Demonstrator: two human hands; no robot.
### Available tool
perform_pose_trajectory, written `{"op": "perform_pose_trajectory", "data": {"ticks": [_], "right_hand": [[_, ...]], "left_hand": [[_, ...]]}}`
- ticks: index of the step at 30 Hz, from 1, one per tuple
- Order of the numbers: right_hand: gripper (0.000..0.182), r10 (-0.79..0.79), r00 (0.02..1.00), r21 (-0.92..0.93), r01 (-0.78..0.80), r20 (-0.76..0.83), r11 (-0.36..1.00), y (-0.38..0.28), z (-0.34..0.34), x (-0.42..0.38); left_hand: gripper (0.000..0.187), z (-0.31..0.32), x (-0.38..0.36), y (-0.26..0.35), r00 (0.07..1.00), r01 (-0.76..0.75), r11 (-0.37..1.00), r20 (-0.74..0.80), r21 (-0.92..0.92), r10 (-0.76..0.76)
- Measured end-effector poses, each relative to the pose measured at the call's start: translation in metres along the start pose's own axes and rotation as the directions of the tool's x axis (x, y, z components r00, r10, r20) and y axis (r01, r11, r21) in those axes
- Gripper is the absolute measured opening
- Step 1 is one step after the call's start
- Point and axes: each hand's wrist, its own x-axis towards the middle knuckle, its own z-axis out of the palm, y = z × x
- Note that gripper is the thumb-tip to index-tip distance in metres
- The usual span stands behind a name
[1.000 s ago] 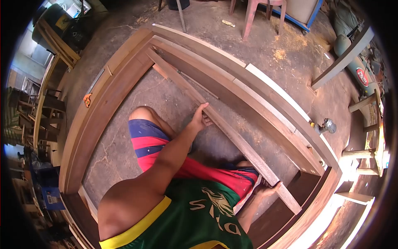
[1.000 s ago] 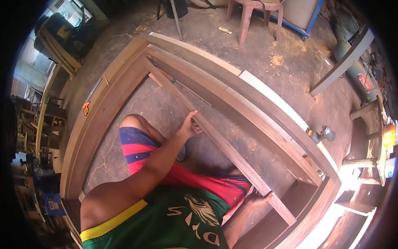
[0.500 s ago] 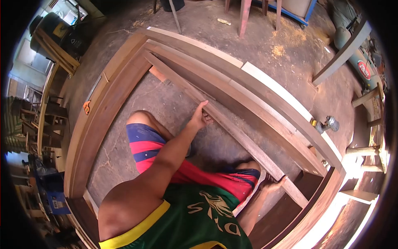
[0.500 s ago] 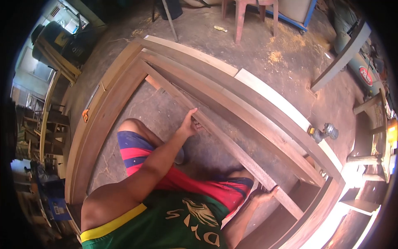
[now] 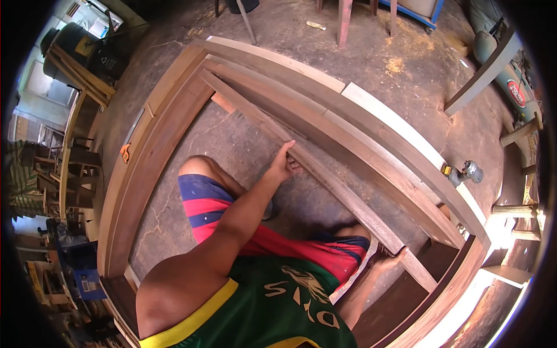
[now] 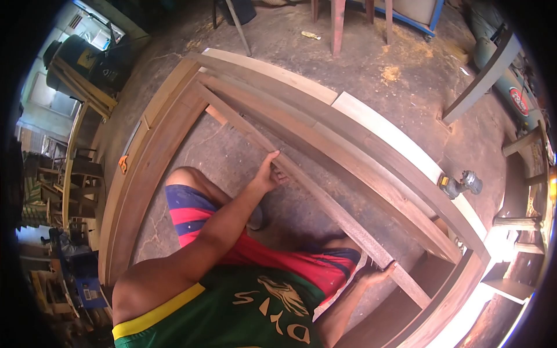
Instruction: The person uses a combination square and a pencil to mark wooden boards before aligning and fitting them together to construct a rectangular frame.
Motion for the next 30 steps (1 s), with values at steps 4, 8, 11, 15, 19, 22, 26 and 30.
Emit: {"op": "perform_pose_trajectory", "data": {"ticks": [4,8,11,15,19,22,26,30], "right_hand": [[0.069,0.070,0.998,0.055,-0.070,-0.002,0.996,0.006,-0.005,0.012],[0.042,0.031,0.999,-0.276,-0.040,-0.038,0.960,0.002,0.001,0.005],[0.113,-0.015,0.994,-0.055,0.009,-0.111,0.998,0.045,-0.021,0.035],[0.134,0.081,0.987,-0.031,-0.086,-0.136,0.996,0.026,-0.012,0.025],[0.135,0.131,0.984,-0.023,-0.135,-0.123,0.991,0.023,-0.012,0.030],[0.141,0.189,0.979,-0.062,-0.194,-0.074,0.979,0.020,-0.013,0.035],[0.138,0.181,0.981,-0.064,-0.186,-0.076,0.980,0.037,-0.014,0.041],[0.117,0.204,0.977,0.173,-0.213,0.064,0.962,0.036,-0.033,0.035]], "left_hand": [[0.076,-0.001,0.007,-0.002,0.998,0.006,1.000,-0.069,-0.028,-0.008],[0.055,0.017,-0.015,0.010,0.997,-0.078,0.992,0.030,0.097,0.075],[0.065,0.011,0.006,0.010,0.999,0.043,0.999,0.006,0.026,-0.043],[0.079,0.011,0.005,0.005,0.999,0.001,0.997,-0.051,0.071,0.003],[0.086,0.009,0.018,0.001,0.994,0.052,0.996,-0.094,-0.073,-0.058],[0.095,0.022,0.006,-0.006,0.999,0.024,1.000,-0.034,0.006,-0.024],[0.099,0.014,0.012,-0.007,0.999,-0.022,1.000,-0.030,0.003,0.022],[0.100,0.013,0.018,-0.004,1.000,-0.005,0.996,-0.030,-0.084,0.003]]}}
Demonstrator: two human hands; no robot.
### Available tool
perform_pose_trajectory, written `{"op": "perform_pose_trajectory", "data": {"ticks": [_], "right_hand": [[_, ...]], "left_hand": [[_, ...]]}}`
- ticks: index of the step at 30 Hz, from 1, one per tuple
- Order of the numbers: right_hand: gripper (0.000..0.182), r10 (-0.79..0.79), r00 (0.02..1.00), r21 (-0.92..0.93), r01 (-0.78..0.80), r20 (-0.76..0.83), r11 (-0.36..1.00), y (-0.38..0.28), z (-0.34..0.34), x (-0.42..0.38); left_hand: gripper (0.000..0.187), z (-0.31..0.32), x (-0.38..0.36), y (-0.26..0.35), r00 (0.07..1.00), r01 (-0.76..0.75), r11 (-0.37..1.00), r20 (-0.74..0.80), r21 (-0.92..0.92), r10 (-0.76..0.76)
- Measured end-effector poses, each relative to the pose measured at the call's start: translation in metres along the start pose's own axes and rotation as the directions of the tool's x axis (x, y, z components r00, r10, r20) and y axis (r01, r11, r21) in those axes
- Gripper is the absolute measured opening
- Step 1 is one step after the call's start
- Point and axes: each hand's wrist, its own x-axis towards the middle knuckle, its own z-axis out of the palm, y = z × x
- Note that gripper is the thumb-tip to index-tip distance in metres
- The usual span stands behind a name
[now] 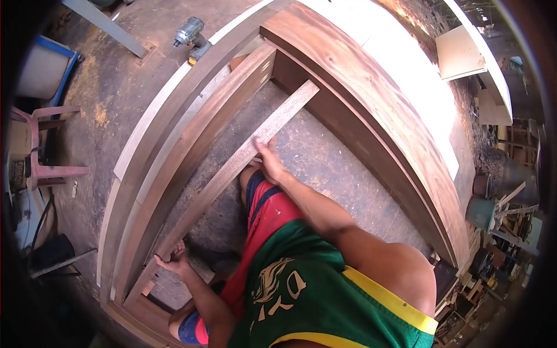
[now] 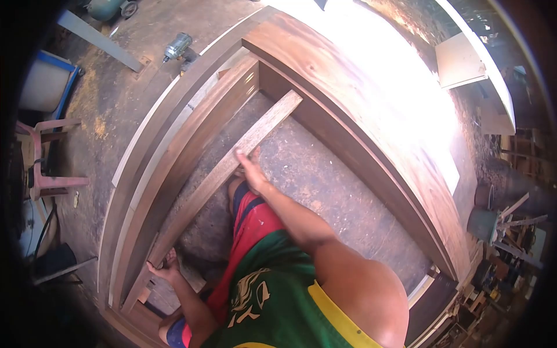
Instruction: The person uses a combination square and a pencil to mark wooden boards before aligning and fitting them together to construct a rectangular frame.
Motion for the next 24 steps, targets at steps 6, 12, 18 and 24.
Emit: {"op": "perform_pose_trajectory", "data": {"ticks": [6,12,18,24], "right_hand": [[0.101,0.142,0.769,0.346,0.109,-0.623,0.932,-0.029,-0.125,-0.009],[0.074,-0.122,0.846,0.476,0.405,-0.520,0.781,-0.077,-0.010,0.099],[0.080,-0.119,0.943,0.516,0.272,-0.310,0.812,-0.078,-0.009,0.094],[0.080,0.281,0.667,0.452,0.094,-0.690,0.887,-0.078,-0.078,0.065]], "left_hand": [[0.093,0.015,-0.018,-0.010,0.994,-0.106,0.991,0.035,0.084,0.104],[0.078,0.002,0.007,0.002,0.986,-0.136,0.988,0.106,0.070,0.128],[0.073,0.012,-0.005,-0.003,0.983,-0.160,0.983,0.104,0.094,0.151],[0.079,-0.004,0.014,0.007,0.988,-0.149,0.988,0.045,0.048,0.147]]}}
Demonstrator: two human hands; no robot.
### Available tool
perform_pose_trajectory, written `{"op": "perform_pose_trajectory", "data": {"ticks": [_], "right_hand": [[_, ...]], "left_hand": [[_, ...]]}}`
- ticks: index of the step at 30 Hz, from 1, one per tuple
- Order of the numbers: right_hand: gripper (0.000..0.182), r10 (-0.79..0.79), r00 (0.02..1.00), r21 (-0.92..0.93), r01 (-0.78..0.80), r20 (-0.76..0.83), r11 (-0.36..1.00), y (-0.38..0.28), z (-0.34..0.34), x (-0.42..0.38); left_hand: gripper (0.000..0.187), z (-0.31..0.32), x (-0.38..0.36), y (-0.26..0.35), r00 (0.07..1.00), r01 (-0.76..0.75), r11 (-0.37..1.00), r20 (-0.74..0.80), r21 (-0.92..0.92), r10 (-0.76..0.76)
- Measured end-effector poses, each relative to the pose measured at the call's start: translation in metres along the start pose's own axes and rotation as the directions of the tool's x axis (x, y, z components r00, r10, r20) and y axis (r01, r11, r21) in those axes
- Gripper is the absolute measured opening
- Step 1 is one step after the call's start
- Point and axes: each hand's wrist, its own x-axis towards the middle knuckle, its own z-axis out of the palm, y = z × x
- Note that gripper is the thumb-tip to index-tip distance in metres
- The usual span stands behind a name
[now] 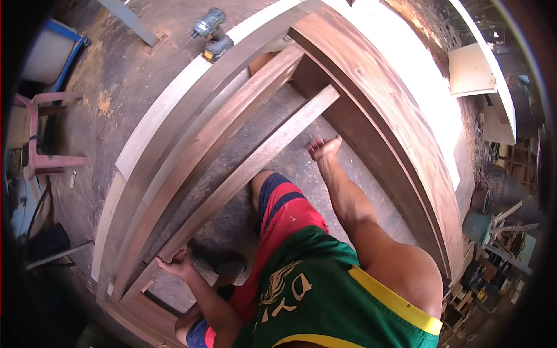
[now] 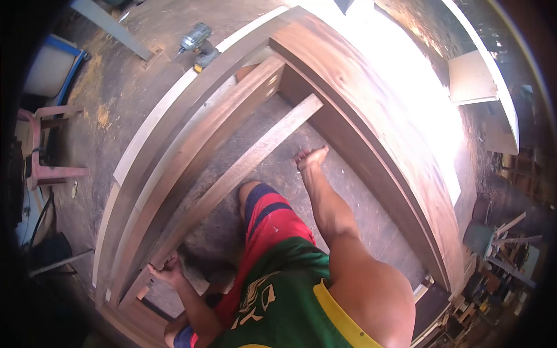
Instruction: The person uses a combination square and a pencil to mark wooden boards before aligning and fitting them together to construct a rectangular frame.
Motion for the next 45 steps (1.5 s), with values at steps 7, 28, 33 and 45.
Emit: {"op": "perform_pose_trajectory", "data": {"ticks": [7,28,33,45], "right_hand": [[0.045,-0.192,0.849,0.266,0.063,0.492,0.962,0.020,0.067,0.017],[0.052,-0.183,0.672,-0.184,0.437,0.718,0.881,-0.001,0.023,-0.030],[0.071,-0.046,0.579,-0.220,0.381,0.814,0.898,0.013,0.046,-0.068],[0.074,-0.009,0.590,-0.241,0.344,0.808,0.907,0.011,0.043,-0.062]], "left_hand": [[0.073,0.034,-0.030,0.001,0.995,0.026,0.996,0.095,0.089,-0.035],[0.059,0.020,-0.009,0.015,0.992,0.063,0.989,-0.116,0.131,-0.048],[0.081,0.021,0.008,0.016,0.982,0.018,0.998,-0.187,0.063,-0.006],[0.063,0.021,0.007,0.034,0.969,0.026,0.985,-0.246,0.168,0.016]]}}
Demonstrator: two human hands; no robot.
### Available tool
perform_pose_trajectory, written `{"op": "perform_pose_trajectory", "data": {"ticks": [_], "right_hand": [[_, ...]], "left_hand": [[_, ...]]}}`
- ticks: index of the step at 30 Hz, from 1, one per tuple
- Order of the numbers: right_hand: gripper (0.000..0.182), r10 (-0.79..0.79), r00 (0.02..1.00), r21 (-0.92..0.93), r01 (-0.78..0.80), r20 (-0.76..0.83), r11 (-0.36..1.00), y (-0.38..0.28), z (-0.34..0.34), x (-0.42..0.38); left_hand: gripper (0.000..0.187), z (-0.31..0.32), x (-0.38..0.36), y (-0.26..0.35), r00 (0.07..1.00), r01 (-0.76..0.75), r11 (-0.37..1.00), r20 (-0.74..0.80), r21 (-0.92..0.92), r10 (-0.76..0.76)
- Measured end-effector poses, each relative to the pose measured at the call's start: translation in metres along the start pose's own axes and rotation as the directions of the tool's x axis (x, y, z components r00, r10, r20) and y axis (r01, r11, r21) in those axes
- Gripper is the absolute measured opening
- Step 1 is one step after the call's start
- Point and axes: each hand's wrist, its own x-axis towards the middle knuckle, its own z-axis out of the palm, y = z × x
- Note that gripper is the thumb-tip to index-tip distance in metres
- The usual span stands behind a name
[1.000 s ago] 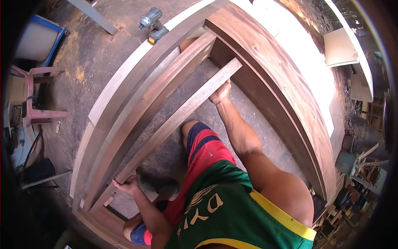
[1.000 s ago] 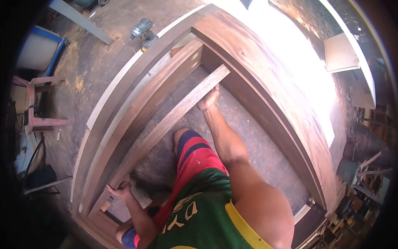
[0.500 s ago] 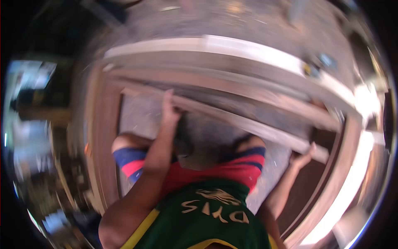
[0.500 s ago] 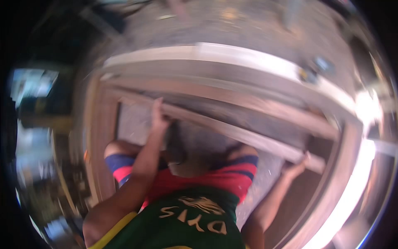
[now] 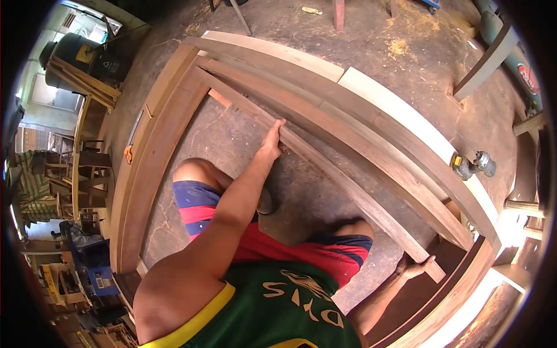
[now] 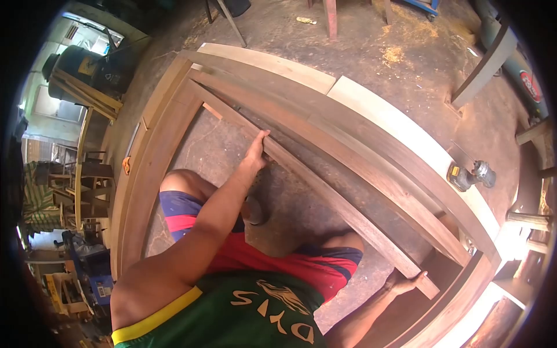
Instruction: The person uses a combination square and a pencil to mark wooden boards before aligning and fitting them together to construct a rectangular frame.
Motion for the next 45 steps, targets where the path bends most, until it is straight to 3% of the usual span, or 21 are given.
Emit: {"op": "perform_pose_trajectory", "data": {"ticks": [8,10,11,12,13,15,16,17,18,22,24,27,34,36,37,38,39,40,42,44,45], "right_hand": [[0.074,-0.076,0.997,-0.065,0.075,-0.024,0.995,0.003,-0.003,0.003],[0.069,-0.130,0.988,-0.026,0.132,0.078,0.991,0.007,0.008,0.002],[0.056,-0.003,1.000,-0.050,0.002,-0.029,0.999,-0.002,0.025,-0.009],[0.043,-0.135,0.982,-0.270,0.095,-0.133,0.958,0.009,-0.006,0.008],[0.036,-0.324,0.946,-0.552,0.266,-0.009,0.790,0.011,-0.018,0.004],[0.031,-0.178,0.963,-0.230,0.130,-0.200,0.965,0.024,-0.040,0.023],[0.034,-0.334,0.930,-0.249,0.291,-0.154,0.924,0.042,-0.050,0.039],[0.045,-0.280,0.950,-0.113,0.266,-0.135,0.957,0.042,-0.047,0.036],[0.056,-0.264,0.948,-0.066,0.256,-0.180,0.964,0.044,-0.043,0.036],[0.077,-0.099,0.916,-0.003,0.106,-0.389,0.994,0.014,0.007,-0.007],[0.083,-0.177,0.930,-0.014,0.183,-0.321,0.983,0.007,0.010,-0.009],[0.108,-0.159,0.939,-0.011,0.163,-0.306,0.986,0.025,-0.015,0.009],[0.111,-0.124,0.978,0.037,0.132,-0.169,0.991,0.012,-0.009,-0.002],[0.110,-0.081,0.976,0.012,0.085,-0.200,0.996,0.005,-0.008,-0.008],[0.110,-0.261,0.901,-0.442,0.089,-0.347,0.893,0.005,-0.008,-0.011],[0.109,-0.473,0.794,-0.795,-0.020,-0.381,0.606,0.009,-0.008,-0.014],[0.089,-0.594,0.766,-0.937,-0.030,-0.245,0.348,-0.021,0.031,-0.045],[0.089,-0.583,0.777,-0.940,-0.033,-0.238,0.340,-0.039,0.048,-0.053],[0.059,-0.410,0.904,-0.982,-0.169,-0.121,-0.082,-0.071,0.058,-0.053],[0.047,-0.271,0.958,-0.855,-0.064,0.091,-0.514,-0.102,0.043,-0.050],[0.043,-0.180,0.982,-0.834,-0.055,0.055,-0.549,-0.123,0.056,-0.051]], "left_hand": [[0.059,-0.011,0.021,-0.006,0.997,0.030,0.999,0.065,0.023,-0.031],[0.058,-0.003,0.006,-0.002,0.998,-0.057,0.997,-0.039,0.047,0.059],[0.057,-0.004,-0.001,-0.006,0.994,-0.074,0.993,-0.079,0.091,0.081],[0.059,-0.008,0.005,-0.003,0.996,-0.080,0.990,-0.026,0.113,0.083],[0.061,-0.017,0.003,0.000,0.998,-0.058,0.990,0.041,0.130,0.053],[0.065,-0.020,0.007,0.005,0.992,-0.006,0.986,0.123,0.165,-0.015],[0.067,-0.021,0.014,0.013,0.989,0.007,0.985,0.146,0.171,-0.032],[0.072,-0.010,0.016,0.008,0.990,-0.022,0.970,0.140,0.241,-0.012],[0.071,-0.016,0.034,0.008,0.979,-0.025,0.983,0.202,0.181,-0.013],[0.070,-0.016,0.006,0.010,0.990,-0.041,0.977,0.139,0.208,0.012],[0.070,0.004,0.013,0.006,0.987,-0.047,0.977,0.159,0.206,0.013],[0.073,-0.016,0.015,0.011,0.986,-0.064,0.973,0.164,0.222,0.028],[0.076,-0.009,0.013,0.013,0.987,-0.074,0.962,0.156,0.261,0.034],[0.078,-0.003,0.006,0.009,0.988,-0.081,0.966,0.144,0.247,0.046],[0.079,0.003,-0.002,0.008,0.986,-0.070,0.970,0.165,0.232,0.032],[0.079,0.003,-0.005,0.008,0.985,-0.059,0.975,0.173,0.213,0.022],[0.079,0.001,-0.003,0.009,0.984,-0.048,0.978,0.176,0.202,0.012],[0.079,-0.003,0.002,0.010,0.987,-0.047,0.979,0.157,0.200,0.015],[0.078,-0.010,0.014,0.011,0.987,-0.041,0.984,0.161,0.173,0.013],[0.079,-0.006,0.020,0.011,0.982,-0.009,0.989,0.190,0.147,-0.019],[0.079,-0.007,0.021,0.009,0.983,-0.028,0.988,0.182,0.155,-0.001]]}}
